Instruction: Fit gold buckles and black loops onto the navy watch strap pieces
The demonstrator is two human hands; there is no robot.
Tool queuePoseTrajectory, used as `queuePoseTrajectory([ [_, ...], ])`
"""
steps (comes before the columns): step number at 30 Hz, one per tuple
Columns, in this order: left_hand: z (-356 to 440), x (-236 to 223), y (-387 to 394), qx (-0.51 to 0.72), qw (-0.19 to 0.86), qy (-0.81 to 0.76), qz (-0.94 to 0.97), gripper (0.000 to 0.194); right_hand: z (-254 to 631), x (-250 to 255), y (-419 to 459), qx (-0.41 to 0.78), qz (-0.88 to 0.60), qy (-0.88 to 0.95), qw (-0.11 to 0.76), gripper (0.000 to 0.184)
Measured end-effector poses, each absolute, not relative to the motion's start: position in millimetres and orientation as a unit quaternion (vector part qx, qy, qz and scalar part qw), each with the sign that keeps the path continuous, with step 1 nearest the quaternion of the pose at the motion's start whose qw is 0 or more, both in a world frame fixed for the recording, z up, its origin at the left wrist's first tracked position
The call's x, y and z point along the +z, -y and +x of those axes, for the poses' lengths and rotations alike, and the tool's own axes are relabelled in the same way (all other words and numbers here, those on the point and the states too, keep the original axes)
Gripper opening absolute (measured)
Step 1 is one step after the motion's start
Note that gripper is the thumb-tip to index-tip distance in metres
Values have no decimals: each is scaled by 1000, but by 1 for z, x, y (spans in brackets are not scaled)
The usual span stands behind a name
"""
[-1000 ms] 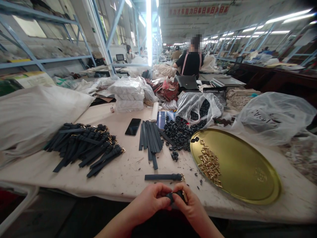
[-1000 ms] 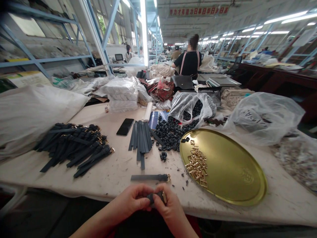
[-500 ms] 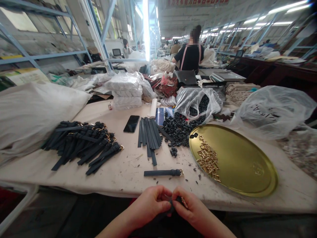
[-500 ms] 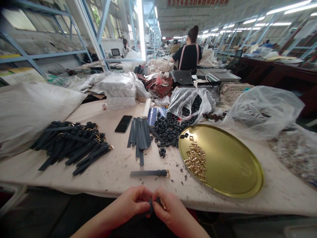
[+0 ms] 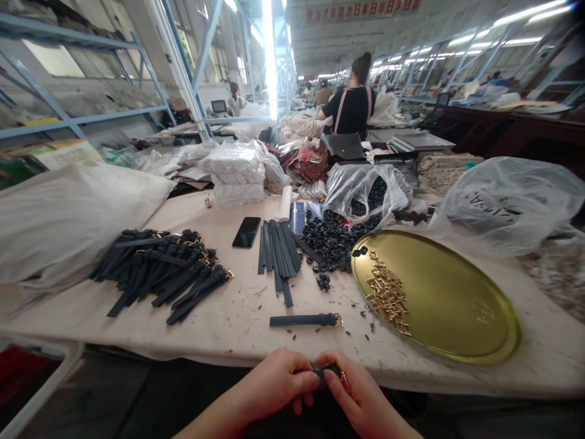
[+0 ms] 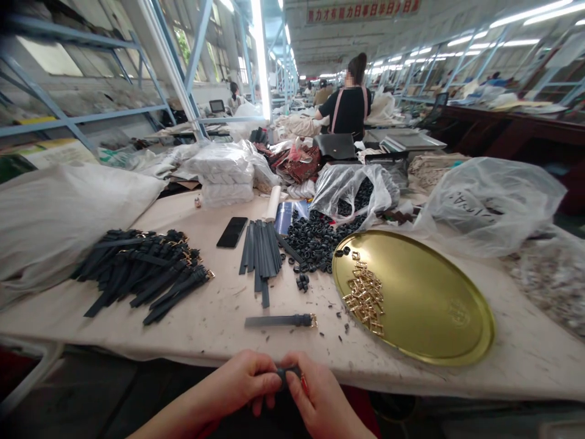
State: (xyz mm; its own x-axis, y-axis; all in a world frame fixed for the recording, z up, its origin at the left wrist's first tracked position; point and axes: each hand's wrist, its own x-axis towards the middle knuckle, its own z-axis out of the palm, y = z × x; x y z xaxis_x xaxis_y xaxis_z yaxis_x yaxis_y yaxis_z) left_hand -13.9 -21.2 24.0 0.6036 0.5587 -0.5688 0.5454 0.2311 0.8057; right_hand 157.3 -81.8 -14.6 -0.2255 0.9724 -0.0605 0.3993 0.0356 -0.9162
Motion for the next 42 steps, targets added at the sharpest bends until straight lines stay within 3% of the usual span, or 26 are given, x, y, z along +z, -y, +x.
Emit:
queuePoseTrajectory([
  [12, -12, 30, 13, -23, 621, -438, 650, 18, 157, -22, 82, 365, -537, 686, 329, 22],
  [23, -6, 25, 10, 16, 624, -416, 662, 17, 153, -19, 74, 461, -550, 590, 369, 28],
  [30, -6, 28, 6, 14, 590, -400, 701, 28, 149, -32, 71, 413, -548, 622, 377, 32],
  [33, 0, 25, 0, 19, 514, -390, 764, 32, 150, -33, 61, 355, -567, 644, 370, 31],
  [39, -6, 16, -36, 37, 226, -438, 869, 22, 161, -44, 18, 92, -634, 690, 336, 20],
  [42, -16, 12, -57, 33, 131, -486, 864, 21, 164, -53, 5, 54, -626, 708, 324, 20],
])
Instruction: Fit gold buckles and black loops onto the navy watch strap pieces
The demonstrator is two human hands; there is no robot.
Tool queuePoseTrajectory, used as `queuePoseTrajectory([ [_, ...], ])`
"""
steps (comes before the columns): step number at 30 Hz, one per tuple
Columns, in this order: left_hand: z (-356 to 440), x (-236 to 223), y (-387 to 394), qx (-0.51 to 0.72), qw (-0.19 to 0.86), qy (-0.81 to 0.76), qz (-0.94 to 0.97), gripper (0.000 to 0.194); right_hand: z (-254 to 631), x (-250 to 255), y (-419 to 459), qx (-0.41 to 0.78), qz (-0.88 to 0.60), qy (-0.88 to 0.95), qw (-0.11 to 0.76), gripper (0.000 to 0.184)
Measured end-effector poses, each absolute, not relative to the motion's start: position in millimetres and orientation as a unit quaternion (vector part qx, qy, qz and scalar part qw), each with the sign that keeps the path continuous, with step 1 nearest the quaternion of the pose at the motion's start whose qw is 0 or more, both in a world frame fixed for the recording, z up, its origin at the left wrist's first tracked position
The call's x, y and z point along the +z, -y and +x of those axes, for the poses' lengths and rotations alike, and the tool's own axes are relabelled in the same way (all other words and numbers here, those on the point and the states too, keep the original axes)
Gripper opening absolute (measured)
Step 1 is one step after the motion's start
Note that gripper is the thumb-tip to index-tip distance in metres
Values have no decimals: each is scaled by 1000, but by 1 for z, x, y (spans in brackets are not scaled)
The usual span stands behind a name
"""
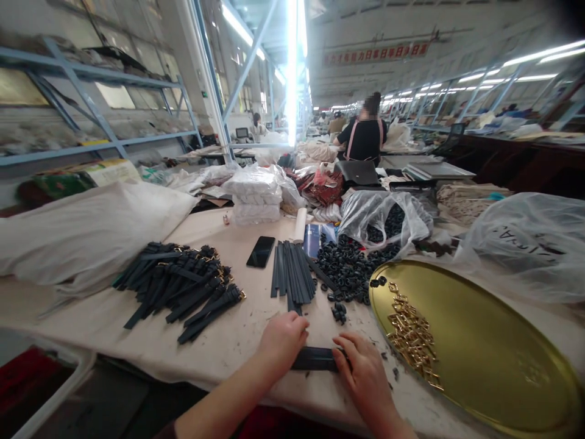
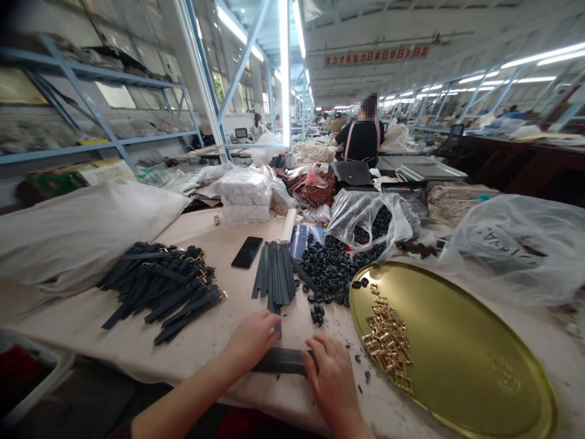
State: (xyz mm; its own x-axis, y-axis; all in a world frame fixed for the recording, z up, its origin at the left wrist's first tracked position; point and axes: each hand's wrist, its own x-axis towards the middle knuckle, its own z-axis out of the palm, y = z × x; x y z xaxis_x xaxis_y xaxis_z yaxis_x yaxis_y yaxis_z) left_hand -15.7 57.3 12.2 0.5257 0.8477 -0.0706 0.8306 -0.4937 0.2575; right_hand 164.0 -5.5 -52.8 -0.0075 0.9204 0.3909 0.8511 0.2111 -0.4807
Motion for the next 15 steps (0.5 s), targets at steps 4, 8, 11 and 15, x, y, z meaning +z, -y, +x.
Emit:
queuePoseTrajectory([
  [4, -20, 5, -74, 1, 109, -477, 872, 22, 162, -56, 4, 57, -632, 708, 310, 21],
  [8, -15, 5, -80, -10, 105, -425, 899, 20, 162, -51, 8, 65, -633, 694, 336, 22],
  [11, -13, 12, -84, 2, 103, -377, 920, 16, 167, -46, 9, 88, -635, 672, 371, 21],
  [15, -18, 29, -83, 40, 100, -322, 941, 15, 187, -38, 1, 73, -666, 633, 389, 21],
])
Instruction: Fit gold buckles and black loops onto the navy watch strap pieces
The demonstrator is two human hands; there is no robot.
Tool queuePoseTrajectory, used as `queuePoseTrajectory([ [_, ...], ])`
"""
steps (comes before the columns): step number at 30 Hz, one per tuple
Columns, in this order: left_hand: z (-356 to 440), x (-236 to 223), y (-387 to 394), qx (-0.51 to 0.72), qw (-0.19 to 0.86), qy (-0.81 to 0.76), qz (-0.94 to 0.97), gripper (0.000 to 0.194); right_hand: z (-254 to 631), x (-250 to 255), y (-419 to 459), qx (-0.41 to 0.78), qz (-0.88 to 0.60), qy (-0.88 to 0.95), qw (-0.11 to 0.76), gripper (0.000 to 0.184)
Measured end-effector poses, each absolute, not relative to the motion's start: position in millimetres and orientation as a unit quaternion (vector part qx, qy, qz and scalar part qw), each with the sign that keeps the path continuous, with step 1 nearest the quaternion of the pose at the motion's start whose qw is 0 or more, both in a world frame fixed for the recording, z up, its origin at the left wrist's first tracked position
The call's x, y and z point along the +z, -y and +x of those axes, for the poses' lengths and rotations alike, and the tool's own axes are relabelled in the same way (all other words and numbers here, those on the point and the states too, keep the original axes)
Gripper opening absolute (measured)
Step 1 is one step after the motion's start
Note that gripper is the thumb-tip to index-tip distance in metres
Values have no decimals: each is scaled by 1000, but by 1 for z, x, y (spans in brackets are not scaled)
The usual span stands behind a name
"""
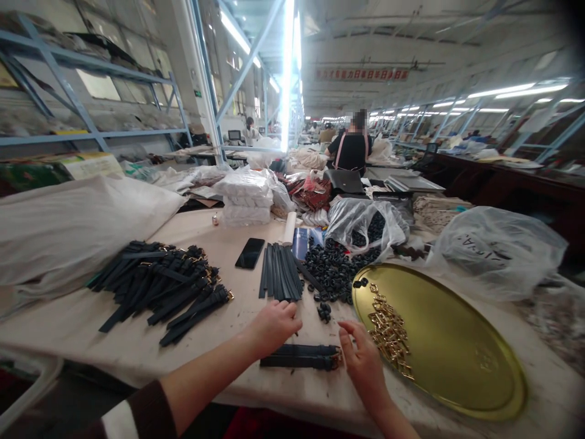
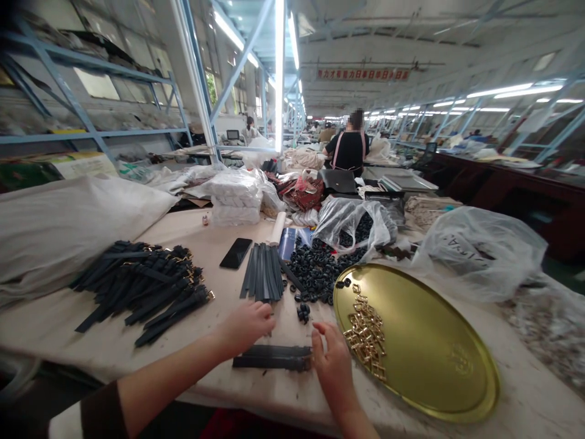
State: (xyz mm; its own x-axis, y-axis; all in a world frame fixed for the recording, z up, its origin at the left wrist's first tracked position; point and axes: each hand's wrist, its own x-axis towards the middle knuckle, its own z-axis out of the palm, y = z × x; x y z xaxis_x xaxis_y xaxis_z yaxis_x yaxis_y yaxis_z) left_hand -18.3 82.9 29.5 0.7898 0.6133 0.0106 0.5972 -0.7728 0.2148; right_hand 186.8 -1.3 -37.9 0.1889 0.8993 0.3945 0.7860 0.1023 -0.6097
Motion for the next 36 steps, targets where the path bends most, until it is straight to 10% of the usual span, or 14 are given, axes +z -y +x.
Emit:
queuePoseTrajectory([
  [10, -22, 91, -50, 337, 245, -408, 813, 14, 222, -26, -69, 14, -673, 695, 254, 20],
  [18, -3, 47, -48, 200, 871, -417, 163, 32, 212, -33, -92, -24, -656, 737, 162, 9],
  [36, 1, 30, -5, 163, 950, -246, -103, 51, 180, -5, 1, 336, -646, 541, 420, 30],
])
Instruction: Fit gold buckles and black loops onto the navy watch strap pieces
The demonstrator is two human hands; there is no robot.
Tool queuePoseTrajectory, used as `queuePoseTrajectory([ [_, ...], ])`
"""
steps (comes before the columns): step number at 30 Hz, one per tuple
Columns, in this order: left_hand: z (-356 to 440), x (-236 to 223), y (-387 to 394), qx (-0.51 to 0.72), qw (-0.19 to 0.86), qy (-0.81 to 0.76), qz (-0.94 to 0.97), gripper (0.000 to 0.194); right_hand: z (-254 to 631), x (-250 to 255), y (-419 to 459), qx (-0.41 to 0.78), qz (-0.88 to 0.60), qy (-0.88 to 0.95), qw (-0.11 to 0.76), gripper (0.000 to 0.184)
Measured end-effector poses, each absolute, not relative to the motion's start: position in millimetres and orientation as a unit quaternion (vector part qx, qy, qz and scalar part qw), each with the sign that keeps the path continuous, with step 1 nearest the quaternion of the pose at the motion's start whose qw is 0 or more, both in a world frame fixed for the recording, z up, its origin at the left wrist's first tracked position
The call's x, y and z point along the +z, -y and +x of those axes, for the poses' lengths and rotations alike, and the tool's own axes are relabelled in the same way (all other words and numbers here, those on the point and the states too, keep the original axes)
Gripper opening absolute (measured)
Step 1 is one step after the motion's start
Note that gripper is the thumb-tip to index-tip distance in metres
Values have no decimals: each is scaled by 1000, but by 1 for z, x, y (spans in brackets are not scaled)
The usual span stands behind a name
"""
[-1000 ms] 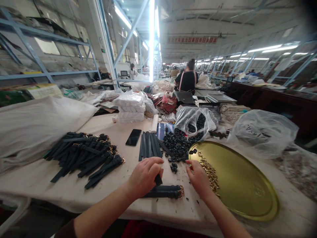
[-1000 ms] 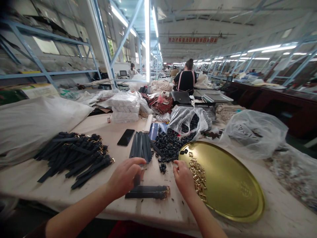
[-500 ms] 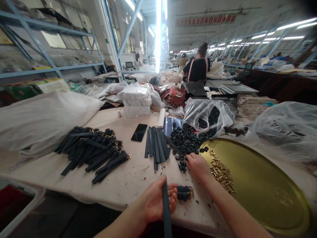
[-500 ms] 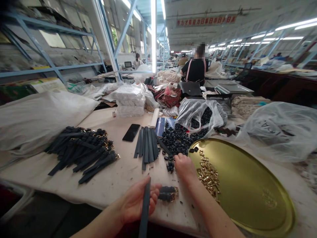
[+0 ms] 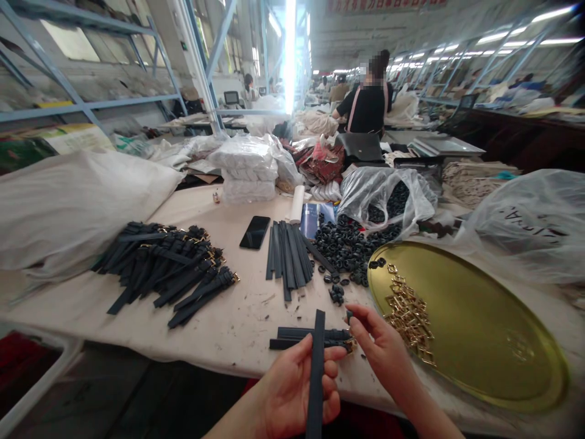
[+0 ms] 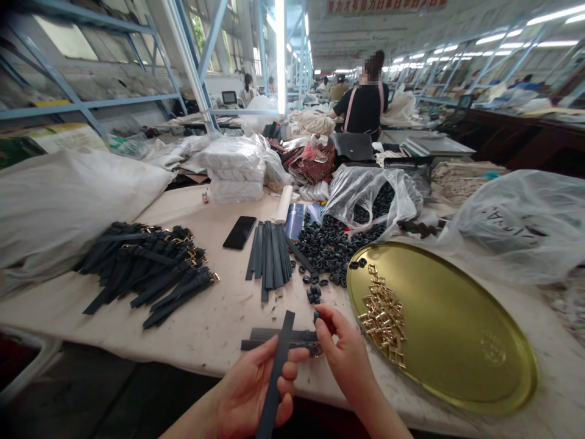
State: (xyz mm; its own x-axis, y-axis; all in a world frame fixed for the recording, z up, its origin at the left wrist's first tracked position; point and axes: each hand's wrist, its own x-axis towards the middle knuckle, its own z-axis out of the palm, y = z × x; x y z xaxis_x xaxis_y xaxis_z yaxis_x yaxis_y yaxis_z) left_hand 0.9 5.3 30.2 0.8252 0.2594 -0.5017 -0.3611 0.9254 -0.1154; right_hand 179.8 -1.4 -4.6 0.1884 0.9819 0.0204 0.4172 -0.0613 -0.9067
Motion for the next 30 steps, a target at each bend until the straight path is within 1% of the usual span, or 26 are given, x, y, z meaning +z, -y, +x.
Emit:
queuePoseTrajectory([
  [5, 2, 34, 4, 161, 953, -237, -103, 46, 173, 6, 11, 427, -610, 470, 474, 33],
  [11, 4, 28, 10, 150, 966, -200, -65, 46, 170, 13, 21, 515, -584, 389, 491, 40],
  [15, 6, 29, 12, 129, 963, -235, -28, 46, 172, 13, 25, 558, -565, 344, 501, 40],
  [17, 7, 31, 13, 128, 953, -274, 6, 39, 173, 12, 28, 561, -560, 333, 510, 38],
  [20, 10, 33, 13, 177, 903, -358, 161, 25, 173, 11, 31, 583, -533, 300, 534, 32],
  [24, 12, 32, 12, 208, 798, -417, 382, 28, 173, 10, 32, 643, -478, 203, 563, 26],
  [27, 13, 30, 10, 202, 745, -441, 458, 28, 174, 7, 33, 663, -464, 156, 567, 26],
  [30, 15, 29, 9, 188, 729, -456, 474, 25, 174, 1, 33, 664, -472, 150, 561, 28],
])
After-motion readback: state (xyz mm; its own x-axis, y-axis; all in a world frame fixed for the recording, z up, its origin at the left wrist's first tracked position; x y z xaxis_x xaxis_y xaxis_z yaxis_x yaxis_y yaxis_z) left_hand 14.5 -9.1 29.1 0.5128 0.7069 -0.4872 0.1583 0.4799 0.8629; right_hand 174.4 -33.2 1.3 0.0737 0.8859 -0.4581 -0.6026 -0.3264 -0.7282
